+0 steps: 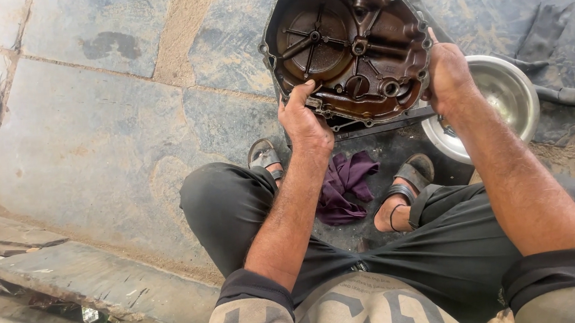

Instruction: Cleaning and reassembling components of a motorcycle engine, specifically the clutch assembly and engine cover.

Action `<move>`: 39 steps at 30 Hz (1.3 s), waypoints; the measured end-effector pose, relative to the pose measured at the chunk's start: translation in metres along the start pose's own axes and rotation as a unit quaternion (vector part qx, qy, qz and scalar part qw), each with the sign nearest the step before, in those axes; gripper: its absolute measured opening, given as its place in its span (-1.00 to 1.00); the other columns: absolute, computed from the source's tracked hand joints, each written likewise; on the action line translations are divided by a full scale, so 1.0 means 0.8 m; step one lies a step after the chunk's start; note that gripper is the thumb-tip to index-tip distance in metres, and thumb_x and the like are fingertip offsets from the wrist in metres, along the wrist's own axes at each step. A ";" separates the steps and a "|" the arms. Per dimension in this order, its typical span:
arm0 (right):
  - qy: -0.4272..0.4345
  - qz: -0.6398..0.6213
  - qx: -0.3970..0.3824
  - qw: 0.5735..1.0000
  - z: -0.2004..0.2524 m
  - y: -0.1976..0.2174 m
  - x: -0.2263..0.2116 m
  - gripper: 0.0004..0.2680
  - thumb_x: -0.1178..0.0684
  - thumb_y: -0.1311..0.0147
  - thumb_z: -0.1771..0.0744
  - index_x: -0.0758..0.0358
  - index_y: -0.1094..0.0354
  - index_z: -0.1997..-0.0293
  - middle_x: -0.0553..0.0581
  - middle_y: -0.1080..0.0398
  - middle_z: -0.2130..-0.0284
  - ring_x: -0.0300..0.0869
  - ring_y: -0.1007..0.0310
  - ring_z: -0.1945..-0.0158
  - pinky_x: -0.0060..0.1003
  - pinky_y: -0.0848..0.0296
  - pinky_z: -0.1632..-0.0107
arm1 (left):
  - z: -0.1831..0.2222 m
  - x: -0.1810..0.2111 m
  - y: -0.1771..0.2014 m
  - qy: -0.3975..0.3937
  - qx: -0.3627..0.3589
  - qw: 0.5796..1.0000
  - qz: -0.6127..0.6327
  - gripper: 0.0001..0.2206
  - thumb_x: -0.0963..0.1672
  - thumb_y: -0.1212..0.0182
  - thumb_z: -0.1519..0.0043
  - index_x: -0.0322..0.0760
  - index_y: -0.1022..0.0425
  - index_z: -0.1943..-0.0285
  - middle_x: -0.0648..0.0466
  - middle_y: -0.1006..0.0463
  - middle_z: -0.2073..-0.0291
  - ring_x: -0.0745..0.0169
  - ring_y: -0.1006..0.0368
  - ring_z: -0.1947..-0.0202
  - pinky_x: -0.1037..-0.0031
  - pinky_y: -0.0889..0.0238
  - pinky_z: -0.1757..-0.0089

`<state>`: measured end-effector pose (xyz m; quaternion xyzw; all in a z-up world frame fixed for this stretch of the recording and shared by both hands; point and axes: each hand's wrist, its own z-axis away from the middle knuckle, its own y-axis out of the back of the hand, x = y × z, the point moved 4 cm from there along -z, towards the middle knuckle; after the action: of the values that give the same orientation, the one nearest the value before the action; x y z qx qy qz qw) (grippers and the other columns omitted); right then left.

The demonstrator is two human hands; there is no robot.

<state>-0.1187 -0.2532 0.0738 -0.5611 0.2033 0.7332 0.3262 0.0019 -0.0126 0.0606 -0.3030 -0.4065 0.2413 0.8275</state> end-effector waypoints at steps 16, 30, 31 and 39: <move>-0.008 0.038 0.010 0.999 -0.001 0.006 0.003 -0.73 -0.26 -0.03 -0.43 0.10 -0.45 0.23 -0.01 -0.47 0.34 -0.26 -0.44 0.26 -0.24 -0.45 0.10 | 0.005 0.006 -0.005 -0.021 -0.024 0.999 0.002 -0.74 -0.25 -0.26 -0.04 -0.27 -0.47 0.09 0.09 -0.50 0.24 0.16 -0.39 0.12 0.20 -0.27 0.01; 0.178 0.141 -0.118 0.967 0.055 -0.008 -0.072 -0.24 -0.62 0.04 -0.31 0.41 -0.16 -0.39 0.24 -0.42 0.05 -0.15 -0.49 0.03 -0.09 -0.56 -0.03 | 0.002 0.007 -0.006 0.018 -0.004 0.999 -0.032 -0.67 -0.18 -0.32 0.03 -0.26 -0.43 0.08 -0.01 -0.49 0.02 -0.03 -0.24 -0.18 -0.07 0.10 -0.23; 0.169 0.145 -0.124 0.967 0.055 -0.005 -0.070 -0.24 -0.62 0.05 -0.32 0.43 -0.20 -0.36 0.23 -0.43 0.06 -0.17 -0.48 0.00 -0.10 -0.54 -0.06 | 0.001 0.006 -0.005 0.022 -0.006 0.999 -0.032 -0.69 -0.17 -0.32 0.02 -0.29 -0.46 0.09 -0.02 -0.50 0.04 -0.02 -0.27 -0.15 -0.05 0.06 -0.22; 0.135 0.076 -0.164 0.974 0.064 -0.012 -0.085 -0.25 -0.60 -0.01 -0.30 0.41 -0.23 -0.36 0.20 -0.45 0.09 -0.16 -0.48 0.00 -0.15 -0.54 -0.02 | -0.010 -0.006 0.003 0.023 -0.025 0.999 -0.029 -0.72 -0.15 -0.30 -0.01 -0.32 -0.50 0.10 -0.01 -0.53 0.13 0.06 -0.41 0.04 0.15 -0.18 -0.07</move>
<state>-0.1367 -0.2291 0.1540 -0.6837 0.1642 0.6966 0.1424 0.0053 -0.0159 0.0526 -0.3171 -0.4018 0.1996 0.8356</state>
